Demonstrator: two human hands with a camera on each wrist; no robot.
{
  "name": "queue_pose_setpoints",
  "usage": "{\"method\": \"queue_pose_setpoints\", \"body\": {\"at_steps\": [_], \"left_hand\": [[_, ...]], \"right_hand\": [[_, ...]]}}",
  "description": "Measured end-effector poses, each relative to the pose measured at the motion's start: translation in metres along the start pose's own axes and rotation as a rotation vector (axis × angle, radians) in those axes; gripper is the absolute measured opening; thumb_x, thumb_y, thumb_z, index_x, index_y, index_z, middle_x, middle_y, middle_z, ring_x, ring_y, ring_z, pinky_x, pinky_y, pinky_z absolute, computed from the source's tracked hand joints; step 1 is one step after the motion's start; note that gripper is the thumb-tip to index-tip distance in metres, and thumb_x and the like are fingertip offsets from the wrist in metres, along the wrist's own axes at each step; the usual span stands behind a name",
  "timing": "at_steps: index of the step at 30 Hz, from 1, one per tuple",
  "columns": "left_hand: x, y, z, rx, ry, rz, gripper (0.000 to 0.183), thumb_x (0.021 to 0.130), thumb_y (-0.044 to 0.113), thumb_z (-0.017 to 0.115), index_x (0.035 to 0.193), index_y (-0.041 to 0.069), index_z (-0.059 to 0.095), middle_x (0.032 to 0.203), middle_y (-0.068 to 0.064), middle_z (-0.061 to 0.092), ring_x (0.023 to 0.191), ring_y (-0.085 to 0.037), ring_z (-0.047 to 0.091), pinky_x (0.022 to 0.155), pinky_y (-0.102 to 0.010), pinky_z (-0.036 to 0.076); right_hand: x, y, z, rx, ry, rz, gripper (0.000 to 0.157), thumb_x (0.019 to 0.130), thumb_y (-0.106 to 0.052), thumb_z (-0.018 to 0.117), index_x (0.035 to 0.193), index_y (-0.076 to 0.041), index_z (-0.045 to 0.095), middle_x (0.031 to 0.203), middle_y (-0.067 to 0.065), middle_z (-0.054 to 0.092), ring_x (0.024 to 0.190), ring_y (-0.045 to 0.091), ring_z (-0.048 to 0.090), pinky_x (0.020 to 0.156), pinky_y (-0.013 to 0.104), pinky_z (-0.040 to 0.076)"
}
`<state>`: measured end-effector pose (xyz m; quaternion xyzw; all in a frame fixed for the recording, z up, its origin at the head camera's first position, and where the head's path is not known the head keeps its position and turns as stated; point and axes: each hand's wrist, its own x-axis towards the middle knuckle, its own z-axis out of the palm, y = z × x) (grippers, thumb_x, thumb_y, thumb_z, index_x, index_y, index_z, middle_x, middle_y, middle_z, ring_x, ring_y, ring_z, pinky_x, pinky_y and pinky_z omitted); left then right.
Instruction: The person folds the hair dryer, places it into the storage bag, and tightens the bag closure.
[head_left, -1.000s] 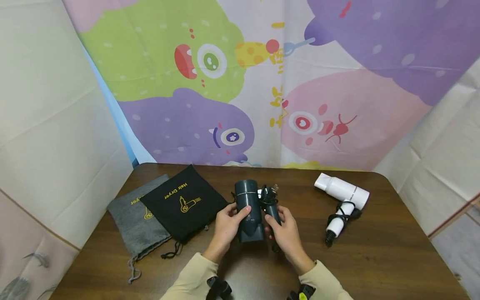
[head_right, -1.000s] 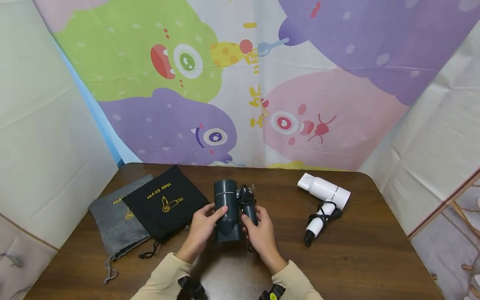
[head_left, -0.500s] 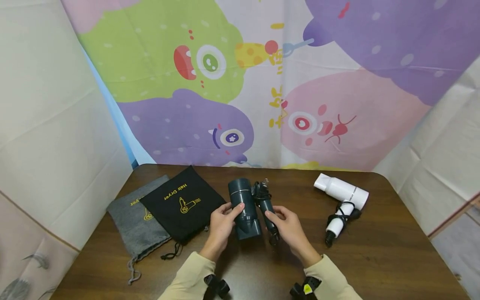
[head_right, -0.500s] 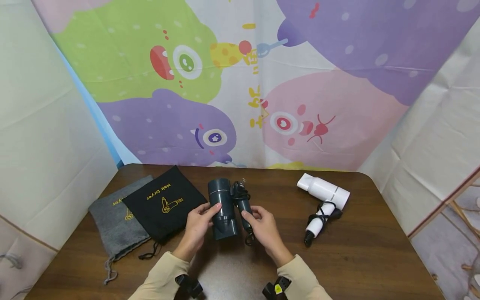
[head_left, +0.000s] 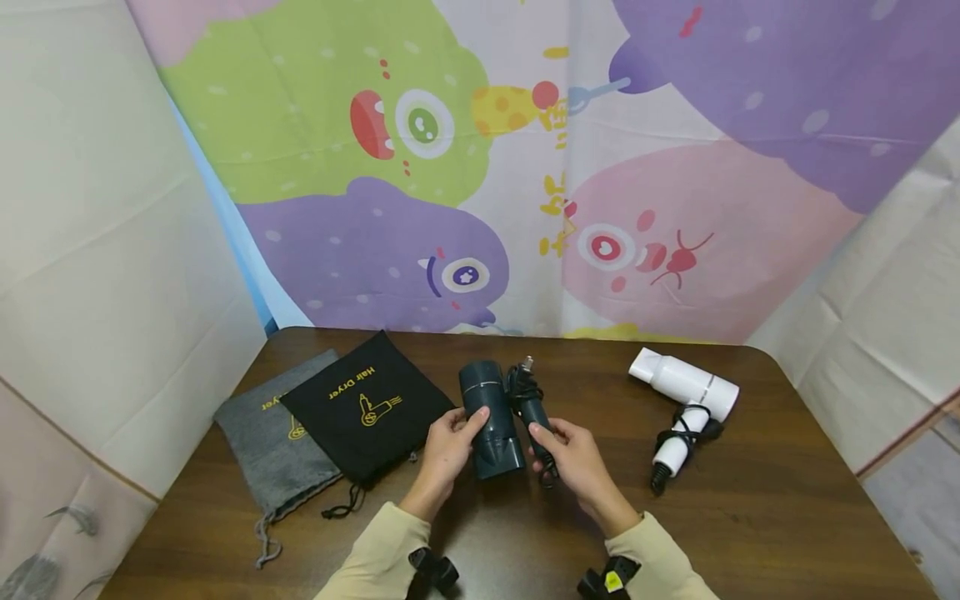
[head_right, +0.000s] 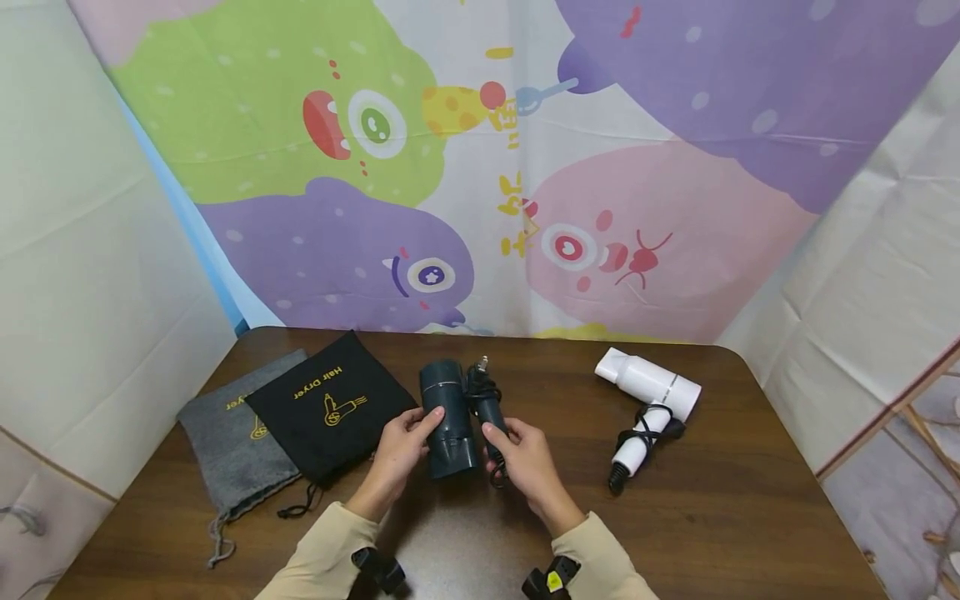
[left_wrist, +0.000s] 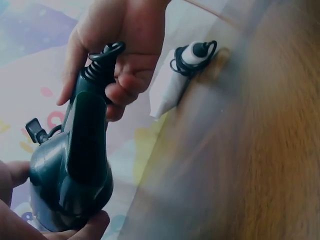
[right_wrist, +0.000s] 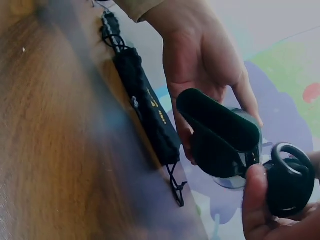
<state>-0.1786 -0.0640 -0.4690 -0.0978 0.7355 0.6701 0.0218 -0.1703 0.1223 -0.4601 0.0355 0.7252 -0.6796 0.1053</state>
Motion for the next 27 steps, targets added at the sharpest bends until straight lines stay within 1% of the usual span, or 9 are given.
{"method": "queue_pose_setpoints", "body": {"at_steps": [3, 7, 10, 13, 16, 19, 21, 24, 27], "left_hand": [[0.002, 0.000, -0.003, 0.072, -0.054, 0.008, 0.067, 0.096, 0.040, 0.059, 0.135, -0.012, 0.045, 0.125, -0.028, 0.062, 0.109, -0.031, 0.064, 0.089, -0.043, 0.054], [0.010, 0.004, -0.011, 0.136, -0.120, 0.009, 0.064, 0.095, 0.040, 0.060, 0.133, -0.011, 0.050, 0.119, -0.026, 0.065, 0.097, -0.027, 0.068, 0.087, -0.042, 0.056], [0.017, 0.006, -0.018, 0.161, -0.148, 0.018, 0.057, 0.095, 0.036, 0.060, 0.129, -0.009, 0.056, 0.112, -0.024, 0.068, 0.090, -0.026, 0.070, 0.085, -0.042, 0.056], [0.021, 0.007, -0.024, 0.182, -0.153, 0.041, 0.046, 0.096, 0.031, 0.060, 0.123, -0.007, 0.061, 0.108, -0.022, 0.070, 0.089, -0.025, 0.071, 0.082, -0.041, 0.057], [0.024, 0.007, -0.029, 0.202, -0.162, 0.070, 0.039, 0.096, 0.025, 0.060, 0.119, -0.005, 0.064, 0.106, -0.021, 0.071, 0.092, -0.029, 0.071, 0.080, -0.039, 0.057], [0.026, 0.007, -0.036, 0.241, -0.173, 0.091, 0.033, 0.094, 0.022, 0.061, 0.116, -0.003, 0.067, 0.103, -0.019, 0.072, 0.094, -0.030, 0.070, 0.079, -0.037, 0.057], [0.027, 0.007, -0.041, 0.285, -0.177, 0.107, 0.031, 0.094, 0.021, 0.062, 0.114, -0.002, 0.068, 0.101, -0.019, 0.071, 0.093, -0.031, 0.068, 0.077, -0.036, 0.056], [0.029, 0.008, -0.049, 0.352, -0.150, 0.118, 0.026, 0.093, 0.020, 0.062, 0.110, 0.001, 0.070, 0.101, -0.014, 0.071, 0.093, -0.027, 0.066, 0.078, -0.034, 0.053], [0.032, 0.008, -0.059, 0.421, -0.116, 0.142, 0.023, 0.093, 0.020, 0.062, 0.108, 0.004, 0.071, 0.105, -0.011, 0.072, 0.097, -0.024, 0.066, 0.083, -0.038, 0.052]], "right_hand": [[0.001, 0.001, -0.001, 0.005, 0.018, 0.011, 0.037, 0.097, -0.027, 0.060, 0.114, 0.006, 0.061, 0.078, 0.011, 0.064, 0.054, 0.014, 0.058, 0.051, 0.025, 0.048], [0.002, 0.000, -0.004, 0.029, 0.050, 0.030, 0.037, 0.097, -0.026, 0.059, 0.114, 0.006, 0.061, 0.077, 0.011, 0.064, 0.053, 0.014, 0.058, 0.050, 0.023, 0.047], [0.002, -0.001, -0.005, 0.066, 0.064, 0.045, 0.036, 0.097, -0.024, 0.059, 0.114, 0.007, 0.061, 0.075, 0.008, 0.063, 0.052, 0.013, 0.057, 0.050, 0.022, 0.045], [0.002, -0.002, -0.006, 0.090, 0.061, 0.051, 0.035, 0.097, -0.023, 0.059, 0.114, 0.008, 0.061, 0.073, 0.006, 0.062, 0.051, 0.012, 0.056, 0.050, 0.021, 0.045], [0.001, -0.004, -0.007, 0.100, 0.057, 0.048, 0.037, 0.096, -0.023, 0.059, 0.115, 0.008, 0.060, 0.073, 0.006, 0.062, 0.050, 0.012, 0.056, 0.050, 0.021, 0.046], [-0.001, -0.004, -0.008, 0.103, 0.060, 0.052, 0.039, 0.097, -0.025, 0.059, 0.117, 0.008, 0.060, 0.074, 0.007, 0.063, 0.051, 0.011, 0.056, 0.050, 0.021, 0.045], [-0.001, -0.004, -0.009, 0.105, 0.062, 0.057, 0.039, 0.097, -0.025, 0.059, 0.118, 0.008, 0.059, 0.074, 0.006, 0.063, 0.050, 0.011, 0.056, 0.049, 0.021, 0.045], [-0.001, -0.005, -0.009, 0.103, 0.070, 0.059, 0.039, 0.096, -0.026, 0.059, 0.115, 0.008, 0.060, 0.073, 0.005, 0.064, 0.050, 0.011, 0.056, 0.049, 0.022, 0.044], [-0.001, -0.006, -0.010, 0.098, 0.082, 0.052, 0.038, 0.096, -0.026, 0.059, 0.112, 0.008, 0.061, 0.072, 0.005, 0.064, 0.049, 0.011, 0.056, 0.048, 0.022, 0.043]]}}
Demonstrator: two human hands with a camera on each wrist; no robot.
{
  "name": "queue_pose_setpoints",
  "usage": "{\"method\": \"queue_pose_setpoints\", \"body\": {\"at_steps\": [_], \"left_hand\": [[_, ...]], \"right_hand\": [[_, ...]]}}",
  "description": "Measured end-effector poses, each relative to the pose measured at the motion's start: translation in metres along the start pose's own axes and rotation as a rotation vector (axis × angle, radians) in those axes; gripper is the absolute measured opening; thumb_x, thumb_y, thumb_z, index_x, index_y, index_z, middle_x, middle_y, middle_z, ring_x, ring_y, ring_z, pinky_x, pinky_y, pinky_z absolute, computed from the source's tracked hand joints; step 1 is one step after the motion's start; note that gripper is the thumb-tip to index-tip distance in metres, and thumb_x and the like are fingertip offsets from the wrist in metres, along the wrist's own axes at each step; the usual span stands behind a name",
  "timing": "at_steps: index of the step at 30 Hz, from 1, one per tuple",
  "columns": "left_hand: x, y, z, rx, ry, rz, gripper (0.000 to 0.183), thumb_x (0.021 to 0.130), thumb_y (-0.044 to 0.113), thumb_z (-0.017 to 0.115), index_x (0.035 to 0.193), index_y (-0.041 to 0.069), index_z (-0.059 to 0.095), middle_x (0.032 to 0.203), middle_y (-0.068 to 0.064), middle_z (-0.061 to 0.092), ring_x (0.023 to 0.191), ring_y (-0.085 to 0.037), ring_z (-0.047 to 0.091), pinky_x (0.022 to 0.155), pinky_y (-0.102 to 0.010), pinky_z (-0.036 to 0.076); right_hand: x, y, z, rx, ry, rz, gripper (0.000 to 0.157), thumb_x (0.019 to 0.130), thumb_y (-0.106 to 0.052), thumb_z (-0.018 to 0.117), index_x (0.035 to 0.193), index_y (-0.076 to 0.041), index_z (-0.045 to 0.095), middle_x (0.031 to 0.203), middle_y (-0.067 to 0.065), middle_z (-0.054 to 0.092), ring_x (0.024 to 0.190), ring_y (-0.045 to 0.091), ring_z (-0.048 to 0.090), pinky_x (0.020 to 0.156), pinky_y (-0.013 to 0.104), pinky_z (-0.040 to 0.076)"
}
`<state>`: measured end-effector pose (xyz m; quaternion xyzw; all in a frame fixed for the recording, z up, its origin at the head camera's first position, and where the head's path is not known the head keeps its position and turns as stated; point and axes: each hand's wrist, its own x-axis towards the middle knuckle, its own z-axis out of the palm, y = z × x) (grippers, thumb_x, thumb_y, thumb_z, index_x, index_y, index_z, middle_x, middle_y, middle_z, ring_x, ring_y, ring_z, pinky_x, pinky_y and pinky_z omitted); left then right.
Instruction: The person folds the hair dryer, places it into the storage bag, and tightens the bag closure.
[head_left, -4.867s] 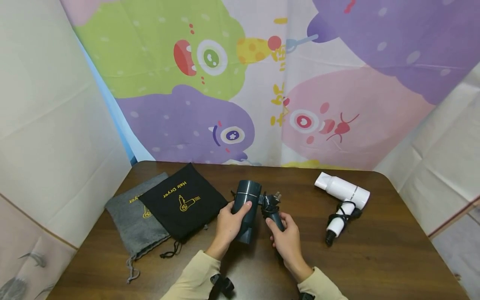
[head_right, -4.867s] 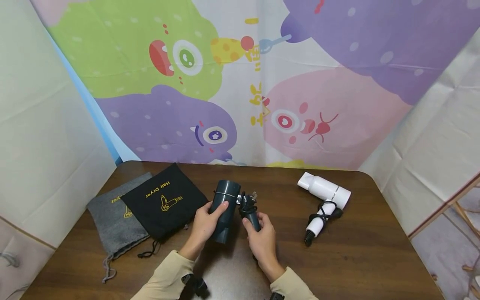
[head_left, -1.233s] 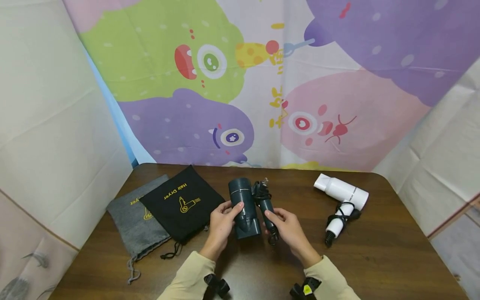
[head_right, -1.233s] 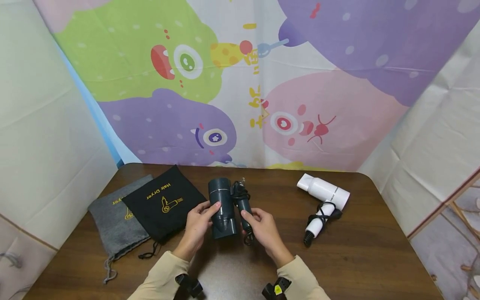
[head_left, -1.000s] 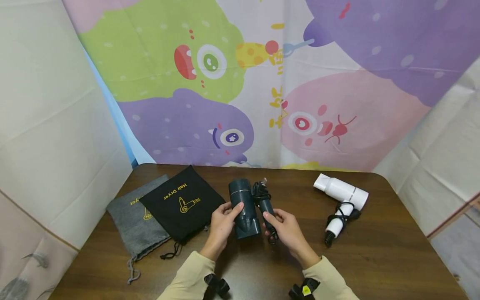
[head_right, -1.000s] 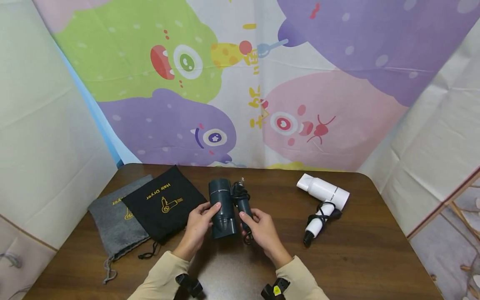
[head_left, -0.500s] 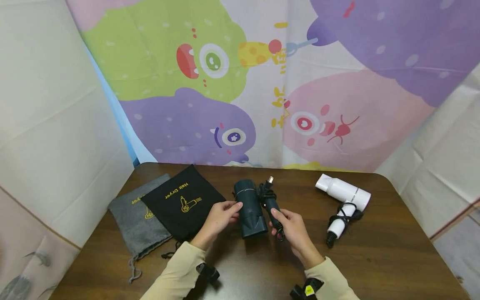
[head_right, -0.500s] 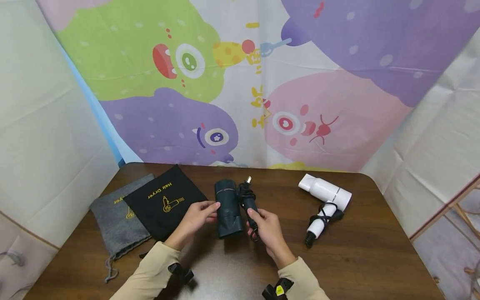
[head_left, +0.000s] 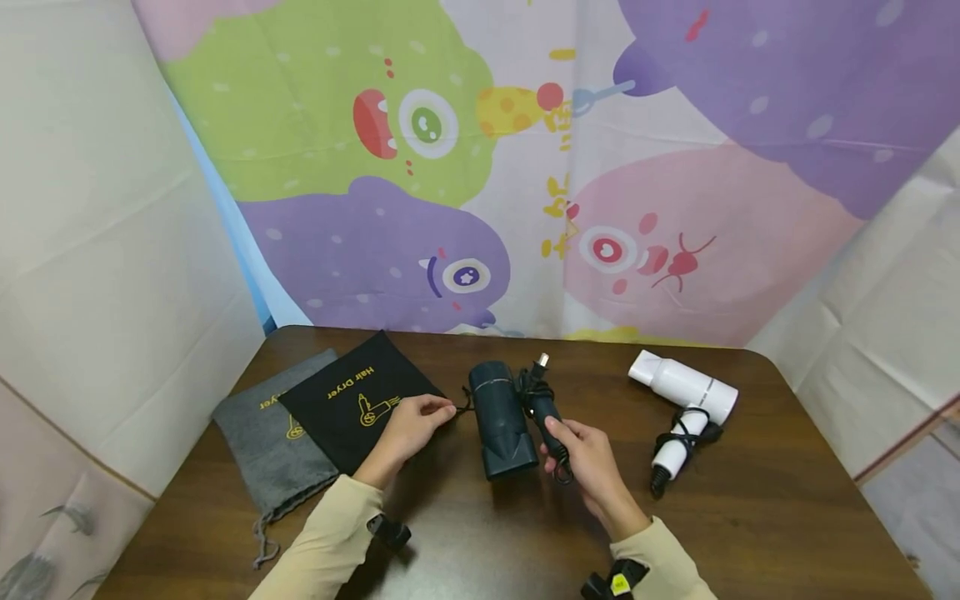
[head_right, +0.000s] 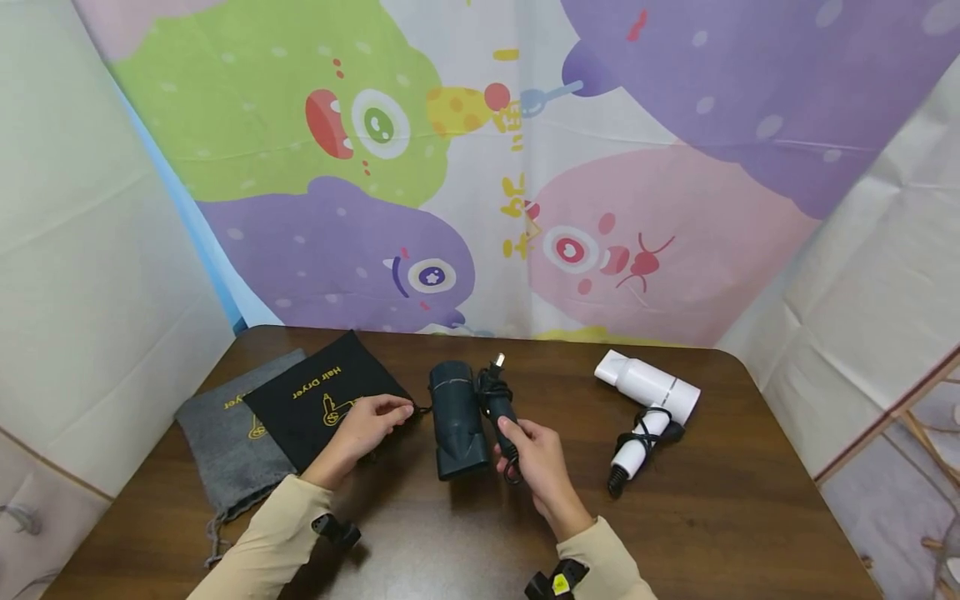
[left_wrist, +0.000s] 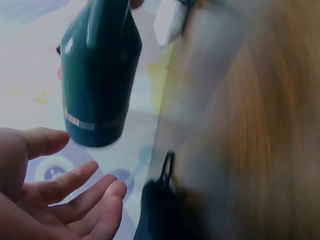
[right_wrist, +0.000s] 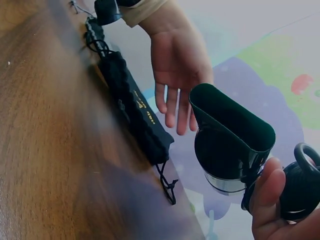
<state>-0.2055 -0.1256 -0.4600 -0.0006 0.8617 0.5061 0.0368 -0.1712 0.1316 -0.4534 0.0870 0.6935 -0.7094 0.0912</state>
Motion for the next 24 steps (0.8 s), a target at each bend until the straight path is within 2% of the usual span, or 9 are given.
{"method": "queue_pose_setpoints", "body": {"at_steps": [3, 10, 13, 17, 21, 24], "left_hand": [[0.003, -0.005, -0.009, 0.080, 0.024, 0.006, 0.023, 0.093, 0.021, 0.064, 0.108, 0.005, 0.072, 0.109, -0.011, 0.072, 0.101, -0.026, 0.066, 0.087, -0.042, 0.051], [0.012, -0.023, -0.032, 0.331, 0.021, 0.011, 0.029, 0.091, 0.024, 0.066, 0.109, 0.003, 0.070, 0.110, -0.016, 0.071, 0.100, -0.032, 0.066, 0.088, -0.049, 0.050], [0.014, -0.029, -0.041, 0.420, 0.024, 0.010, 0.029, 0.091, 0.024, 0.066, 0.109, 0.001, 0.069, 0.109, -0.017, 0.070, 0.104, -0.037, 0.063, 0.100, -0.056, 0.042], [0.015, -0.036, -0.047, 0.482, -0.017, 0.007, 0.029, 0.089, 0.023, 0.069, 0.107, 0.000, 0.069, 0.106, -0.017, 0.070, 0.104, -0.037, 0.063, 0.104, -0.057, 0.039], [0.014, -0.039, -0.046, 0.553, -0.083, 0.029, 0.035, 0.086, 0.025, 0.073, 0.108, 0.000, 0.069, 0.106, -0.016, 0.070, 0.102, -0.034, 0.064, 0.092, -0.051, 0.048], [0.012, -0.040, -0.044, 0.605, -0.134, 0.035, 0.042, 0.082, 0.029, 0.077, 0.111, 0.000, 0.068, 0.110, -0.018, 0.067, 0.107, -0.037, 0.060, 0.094, -0.050, 0.048]], "right_hand": [[0.001, -0.001, 0.000, 0.000, 0.010, -0.005, 0.037, 0.096, -0.025, 0.059, 0.109, 0.009, 0.062, 0.072, 0.005, 0.064, 0.049, 0.011, 0.056, 0.048, 0.022, 0.043], [0.001, -0.001, -0.004, -0.002, 0.014, -0.002, 0.039, 0.096, -0.027, 0.060, 0.111, 0.008, 0.062, 0.072, 0.005, 0.065, 0.052, 0.013, 0.057, 0.050, 0.023, 0.044], [0.001, 0.000, -0.006, -0.005, 0.012, 0.013, 0.040, 0.096, -0.029, 0.060, 0.113, 0.007, 0.062, 0.073, 0.005, 0.065, 0.052, 0.012, 0.057, 0.051, 0.023, 0.045], [0.001, 0.002, -0.008, -0.001, 0.011, 0.024, 0.040, 0.097, -0.030, 0.059, 0.114, 0.006, 0.061, 0.073, 0.004, 0.064, 0.052, 0.011, 0.057, 0.050, 0.023, 0.045], [0.002, 0.003, -0.009, 0.007, 0.009, 0.021, 0.041, 0.096, -0.030, 0.059, 0.114, 0.007, 0.061, 0.073, 0.005, 0.064, 0.051, 0.011, 0.056, 0.050, 0.022, 0.045], [0.002, 0.003, -0.010, 0.004, 0.007, 0.029, 0.041, 0.097, -0.030, 0.058, 0.117, 0.007, 0.060, 0.074, 0.005, 0.063, 0.051, 0.011, 0.056, 0.051, 0.022, 0.045]]}}
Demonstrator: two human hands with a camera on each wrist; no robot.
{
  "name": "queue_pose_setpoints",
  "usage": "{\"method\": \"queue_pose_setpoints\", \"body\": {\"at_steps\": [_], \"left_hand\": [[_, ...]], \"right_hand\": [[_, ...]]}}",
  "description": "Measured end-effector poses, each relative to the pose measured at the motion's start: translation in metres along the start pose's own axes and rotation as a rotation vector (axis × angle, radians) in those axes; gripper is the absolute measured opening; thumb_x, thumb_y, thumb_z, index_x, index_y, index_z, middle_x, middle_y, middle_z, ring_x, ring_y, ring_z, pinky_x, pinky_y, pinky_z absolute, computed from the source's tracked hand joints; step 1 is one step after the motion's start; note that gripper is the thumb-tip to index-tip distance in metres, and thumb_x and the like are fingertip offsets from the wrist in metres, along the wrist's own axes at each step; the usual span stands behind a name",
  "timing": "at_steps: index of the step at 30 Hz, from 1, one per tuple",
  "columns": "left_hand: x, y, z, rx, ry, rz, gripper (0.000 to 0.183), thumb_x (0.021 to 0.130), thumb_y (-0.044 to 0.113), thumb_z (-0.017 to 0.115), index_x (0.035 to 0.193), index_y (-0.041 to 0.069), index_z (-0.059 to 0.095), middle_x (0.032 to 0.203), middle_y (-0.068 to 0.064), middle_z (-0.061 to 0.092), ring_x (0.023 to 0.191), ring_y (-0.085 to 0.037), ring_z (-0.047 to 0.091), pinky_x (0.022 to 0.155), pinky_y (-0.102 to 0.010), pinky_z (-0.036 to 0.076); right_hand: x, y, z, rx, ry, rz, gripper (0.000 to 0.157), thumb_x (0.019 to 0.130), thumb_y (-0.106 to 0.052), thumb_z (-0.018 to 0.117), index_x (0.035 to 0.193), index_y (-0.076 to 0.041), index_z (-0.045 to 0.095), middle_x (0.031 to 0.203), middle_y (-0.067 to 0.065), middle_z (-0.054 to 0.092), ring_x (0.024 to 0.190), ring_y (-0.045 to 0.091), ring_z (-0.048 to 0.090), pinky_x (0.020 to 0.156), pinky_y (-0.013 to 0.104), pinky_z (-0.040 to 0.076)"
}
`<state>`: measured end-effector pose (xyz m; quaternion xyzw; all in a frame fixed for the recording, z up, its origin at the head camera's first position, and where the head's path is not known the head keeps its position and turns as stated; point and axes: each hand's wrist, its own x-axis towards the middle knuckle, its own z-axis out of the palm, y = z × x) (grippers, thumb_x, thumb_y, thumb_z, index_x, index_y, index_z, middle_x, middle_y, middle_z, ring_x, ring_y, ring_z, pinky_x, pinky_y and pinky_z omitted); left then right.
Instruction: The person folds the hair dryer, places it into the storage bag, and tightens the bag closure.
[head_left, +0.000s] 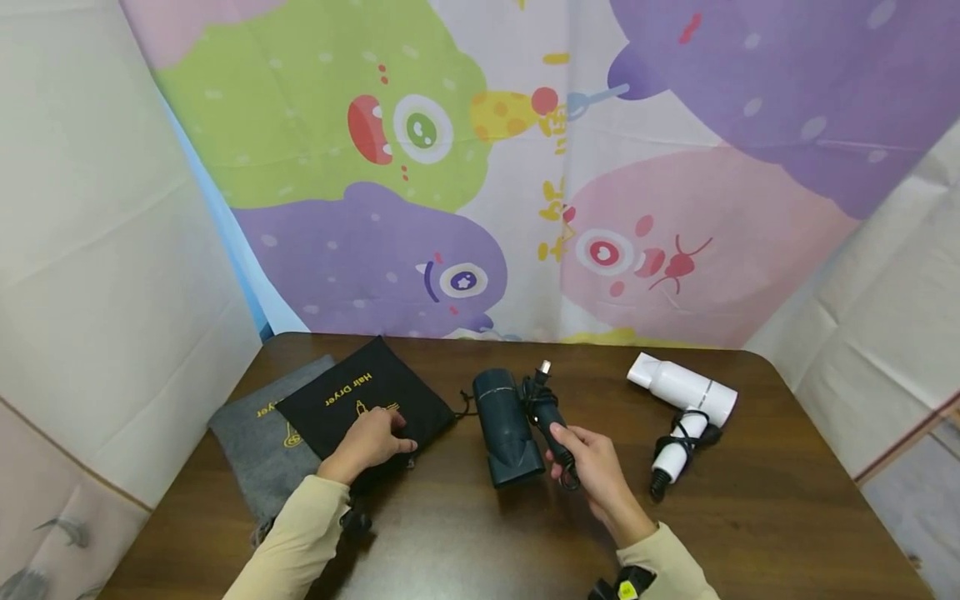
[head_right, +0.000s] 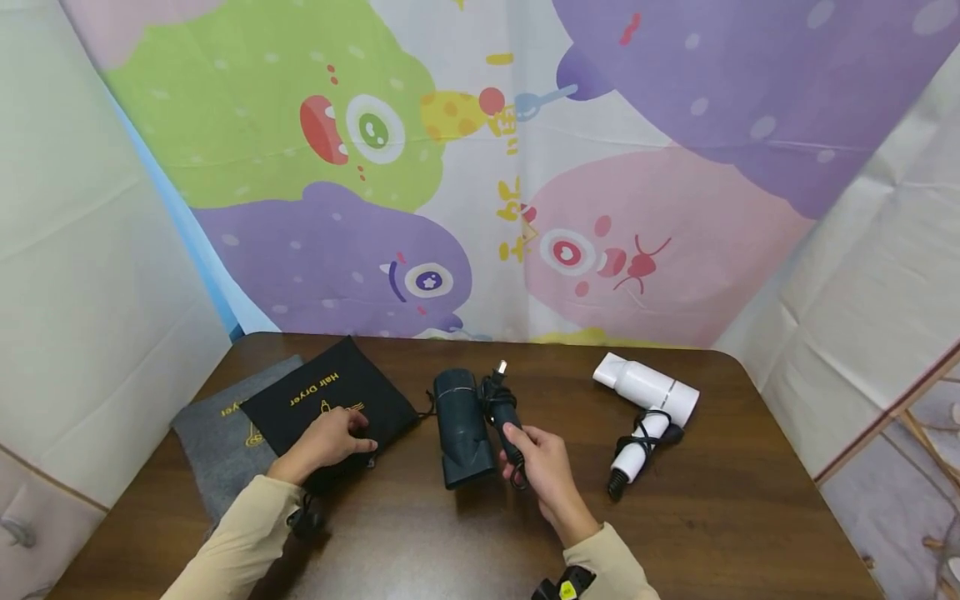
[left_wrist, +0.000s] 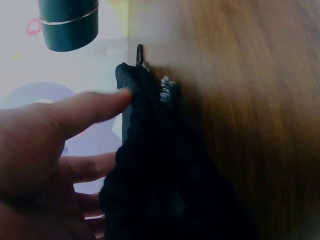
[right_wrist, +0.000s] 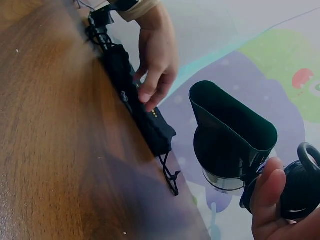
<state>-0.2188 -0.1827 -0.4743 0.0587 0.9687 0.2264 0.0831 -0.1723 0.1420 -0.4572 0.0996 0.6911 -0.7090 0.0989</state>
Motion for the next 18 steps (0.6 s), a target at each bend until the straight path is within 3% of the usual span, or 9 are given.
{"method": "queue_pose_setpoints", "body": {"at_steps": [4, 9, 18], "left_hand": [[-0.0055, 0.0006, 0.0048, 0.048, -0.044, 0.002, 0.052, 0.076, 0.032, 0.082, 0.115, 0.002, 0.066, 0.119, -0.022, 0.059, 0.112, -0.040, 0.054, 0.097, -0.054, 0.044], [-0.0077, 0.0028, 0.0068, 0.070, -0.046, -0.008, 0.054, 0.073, 0.030, 0.085, 0.116, 0.003, 0.065, 0.125, -0.024, 0.055, 0.115, -0.040, 0.050, 0.098, -0.055, 0.044], [-0.0076, 0.0018, 0.0039, 0.080, 0.032, 0.035, 0.025, 0.078, 0.023, 0.079, 0.095, 0.008, 0.069, 0.099, -0.013, 0.064, 0.095, -0.033, 0.060, 0.086, -0.049, 0.048]], "right_hand": [[-0.0019, 0.0021, -0.0004, 0.002, -0.004, 0.010, 0.041, 0.097, -0.029, 0.058, 0.117, 0.007, 0.060, 0.073, 0.004, 0.063, 0.051, 0.011, 0.056, 0.051, 0.022, 0.045], [-0.0028, 0.0030, -0.0007, 0.010, 0.000, 0.008, 0.041, 0.096, -0.028, 0.059, 0.115, 0.008, 0.060, 0.072, 0.005, 0.063, 0.050, 0.011, 0.056, 0.050, 0.022, 0.046], [-0.0036, 0.0021, -0.0005, 0.007, 0.009, 0.012, 0.039, 0.095, -0.029, 0.060, 0.110, 0.008, 0.061, 0.072, 0.005, 0.064, 0.050, 0.011, 0.056, 0.049, 0.022, 0.044]]}}
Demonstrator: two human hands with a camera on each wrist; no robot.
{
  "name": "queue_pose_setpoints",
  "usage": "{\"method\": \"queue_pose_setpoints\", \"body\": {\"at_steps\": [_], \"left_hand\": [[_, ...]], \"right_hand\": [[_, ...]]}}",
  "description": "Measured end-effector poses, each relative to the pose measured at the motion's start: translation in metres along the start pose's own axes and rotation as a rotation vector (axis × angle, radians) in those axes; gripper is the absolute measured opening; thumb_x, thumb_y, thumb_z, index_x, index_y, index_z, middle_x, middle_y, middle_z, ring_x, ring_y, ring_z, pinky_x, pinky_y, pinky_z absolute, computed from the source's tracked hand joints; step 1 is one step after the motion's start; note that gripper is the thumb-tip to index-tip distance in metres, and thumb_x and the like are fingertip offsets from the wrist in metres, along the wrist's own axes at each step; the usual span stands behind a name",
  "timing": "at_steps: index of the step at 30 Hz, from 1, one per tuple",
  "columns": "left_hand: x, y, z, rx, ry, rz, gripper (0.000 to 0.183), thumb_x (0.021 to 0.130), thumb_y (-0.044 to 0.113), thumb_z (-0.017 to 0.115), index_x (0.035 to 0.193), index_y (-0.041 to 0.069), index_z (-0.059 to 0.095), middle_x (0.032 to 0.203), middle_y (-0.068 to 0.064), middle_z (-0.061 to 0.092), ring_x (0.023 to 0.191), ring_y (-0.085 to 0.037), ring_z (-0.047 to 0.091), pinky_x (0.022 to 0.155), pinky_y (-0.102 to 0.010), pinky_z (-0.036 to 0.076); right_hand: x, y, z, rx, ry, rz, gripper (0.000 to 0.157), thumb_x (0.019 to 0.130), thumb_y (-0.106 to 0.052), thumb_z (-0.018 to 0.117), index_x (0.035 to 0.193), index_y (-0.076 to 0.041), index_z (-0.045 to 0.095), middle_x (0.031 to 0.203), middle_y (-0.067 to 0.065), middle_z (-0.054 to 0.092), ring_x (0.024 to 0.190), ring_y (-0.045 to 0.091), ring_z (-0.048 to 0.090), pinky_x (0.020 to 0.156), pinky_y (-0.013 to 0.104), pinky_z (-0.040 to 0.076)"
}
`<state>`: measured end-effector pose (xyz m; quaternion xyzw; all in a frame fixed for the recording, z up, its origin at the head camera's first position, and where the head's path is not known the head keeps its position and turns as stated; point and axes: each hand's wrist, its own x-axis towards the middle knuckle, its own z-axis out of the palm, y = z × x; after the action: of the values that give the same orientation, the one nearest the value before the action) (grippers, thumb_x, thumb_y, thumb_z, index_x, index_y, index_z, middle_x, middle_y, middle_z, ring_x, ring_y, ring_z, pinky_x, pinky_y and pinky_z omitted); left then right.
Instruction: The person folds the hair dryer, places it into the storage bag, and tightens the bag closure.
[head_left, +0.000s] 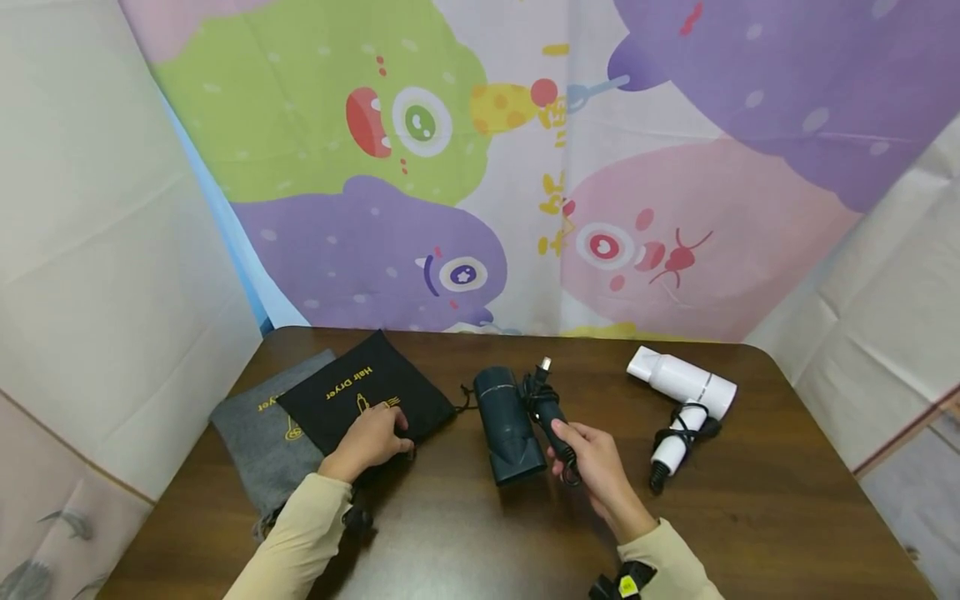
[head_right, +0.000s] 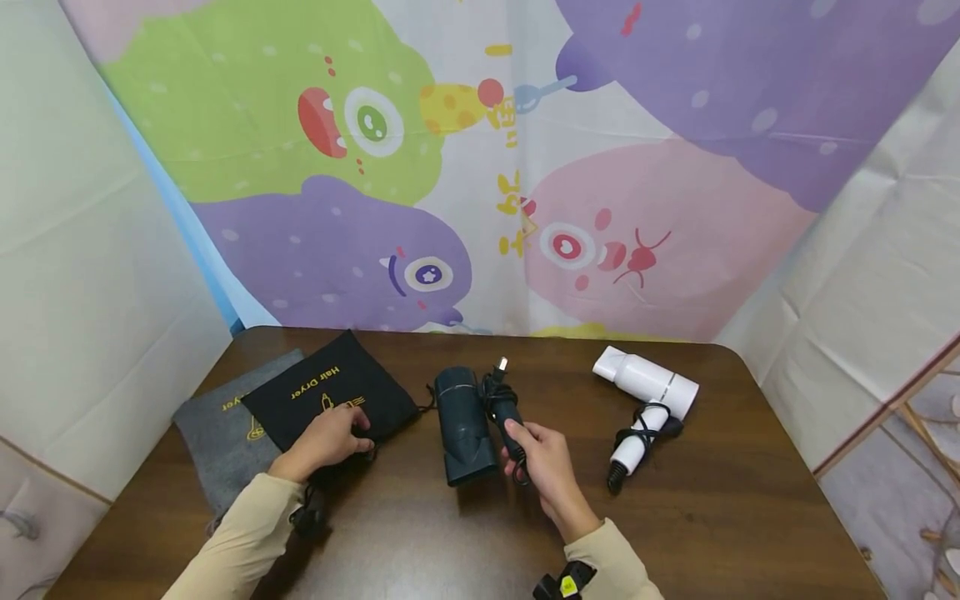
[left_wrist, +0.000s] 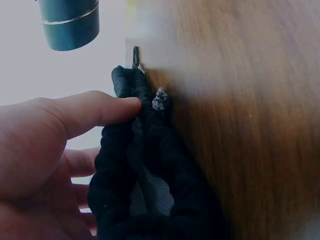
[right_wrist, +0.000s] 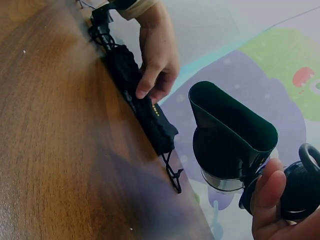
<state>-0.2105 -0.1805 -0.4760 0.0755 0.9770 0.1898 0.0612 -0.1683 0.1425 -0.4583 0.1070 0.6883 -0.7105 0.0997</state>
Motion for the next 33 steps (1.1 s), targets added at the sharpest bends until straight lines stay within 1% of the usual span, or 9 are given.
{"method": "queue_pose_setpoints", "body": {"at_steps": [3, 7, 11, 14, 16, 18, 21, 26, 33], "left_hand": [[-0.001, -0.002, 0.002, -0.027, 0.029, 0.003, 0.019, 0.079, 0.019, 0.078, 0.092, 0.010, 0.067, 0.094, -0.009, 0.066, 0.089, -0.028, 0.062, 0.081, -0.048, 0.049], [-0.001, -0.003, 0.004, -0.037, 0.085, 0.001, 0.019, 0.078, 0.014, 0.077, 0.093, 0.010, 0.065, 0.091, -0.008, 0.067, 0.088, -0.027, 0.061, 0.080, -0.047, 0.048], [0.001, 0.001, 0.004, 0.003, 0.151, 0.034, 0.025, 0.073, 0.009, 0.079, 0.094, 0.008, 0.065, 0.085, -0.006, 0.064, 0.084, -0.027, 0.059, 0.077, -0.045, 0.048], [0.000, 0.004, 0.004, 0.059, 0.198, 0.094, 0.027, 0.067, 0.001, 0.076, 0.091, 0.006, 0.064, 0.084, -0.008, 0.065, 0.080, -0.028, 0.060, 0.074, -0.044, 0.050], [-0.001, 0.005, 0.003, 0.093, 0.214, 0.117, 0.027, 0.066, -0.002, 0.073, 0.090, 0.005, 0.064, 0.085, -0.010, 0.066, 0.080, -0.030, 0.062, 0.074, -0.044, 0.051], [-0.001, 0.006, 0.003, 0.111, 0.228, 0.119, 0.025, 0.066, -0.004, 0.071, 0.089, 0.004, 0.064, 0.086, -0.012, 0.066, 0.080, -0.032, 0.063, 0.073, -0.045, 0.052], [-0.001, 0.008, 0.002, 0.101, 0.235, 0.091, 0.020, 0.070, 0.001, 0.074, 0.087, 0.005, 0.065, 0.085, -0.011, 0.067, 0.078, -0.031, 0.063, 0.070, -0.045, 0.052], [0.001, 0.012, 0.002, 0.067, 0.239, 0.058, 0.011, 0.079, 0.015, 0.077, 0.085, 0.009, 0.069, 0.085, -0.007, 0.070, 0.075, -0.028, 0.065, 0.067, -0.046, 0.053], [0.001, 0.011, 0.000, 0.011, 0.254, 0.038, 0.011, 0.084, 0.022, 0.075, 0.087, 0.011, 0.074, 0.087, -0.006, 0.074, 0.073, -0.025, 0.067, 0.068, -0.045, 0.054]], "right_hand": [[0.000, 0.001, 0.000, 0.001, -0.005, 0.007, 0.038, 0.095, -0.027, 0.060, 0.110, 0.008, 0.061, 0.072, 0.006, 0.064, 0.050, 0.011, 0.056, 0.049, 0.022, 0.044], [0.001, 0.002, 0.000, -0.004, -0.009, 0.007, 0.038, 0.096, -0.028, 0.060, 0.111, 0.008, 0.061, 0.072, 0.006, 0.064, 0.050, 0.011, 0.056, 0.049, 0.022, 0.045], [0.002, 0.002, -0.001, -0.003, -0.003, 0.009, 0.040, 0.096, -0.029, 0.060, 0.112, 0.007, 0.061, 0.072, 0.006, 0.064, 0.050, 0.011, 0.056, 0.049, 0.022, 0.046], [0.003, 0.001, -0.001, 0.002, -0.004, 0.006, 0.039, 0.095, -0.028, 0.060, 0.111, 0.007, 0.061, 0.072, 0.006, 0.064, 0.050, 0.011, 0.056, 0.049, 0.022, 0.046], [0.004, 0.000, -0.001, 0.003, -0.005, 0.002, 0.038, 0.095, -0.028, 0.060, 0.110, 0.007, 0.061, 0.072, 0.006, 0.064, 0.051, 0.012, 0.056, 0.049, 0.022, 0.046], [0.004, 0.000, -0.002, -0.002, -0.004, -0.001, 0.038, 0.095, -0.027, 0.060, 0.111, 0.007, 0.061, 0.072, 0.006, 0.064, 0.052, 0.012, 0.056, 0.050, 0.022, 0.046], [0.004, -0.001, -0.002, -0.005, 0.002, -0.005, 0.038, 0.096, -0.026, 0.060, 0.111, 0.008, 0.061, 0.072, 0.006, 0.064, 0.052, 0.013, 0.056, 0.050, 0.023, 0.047], [0.004, -0.002, -0.004, -0.002, 0.006, -0.005, 0.038, 0.096, -0.026, 0.059, 0.112, 0.009, 0.061, 0.072, 0.007, 0.064, 0.051, 0.013, 0.057, 0.051, 0.023, 0.048], [0.004, -0.001, -0.005, -0.014, 0.001, 0.009, 0.041, 0.096, -0.029, 0.060, 0.113, 0.008, 0.061, 0.075, 0.008, 0.065, 0.052, 0.012, 0.057, 0.052, 0.022, 0.048]]}}
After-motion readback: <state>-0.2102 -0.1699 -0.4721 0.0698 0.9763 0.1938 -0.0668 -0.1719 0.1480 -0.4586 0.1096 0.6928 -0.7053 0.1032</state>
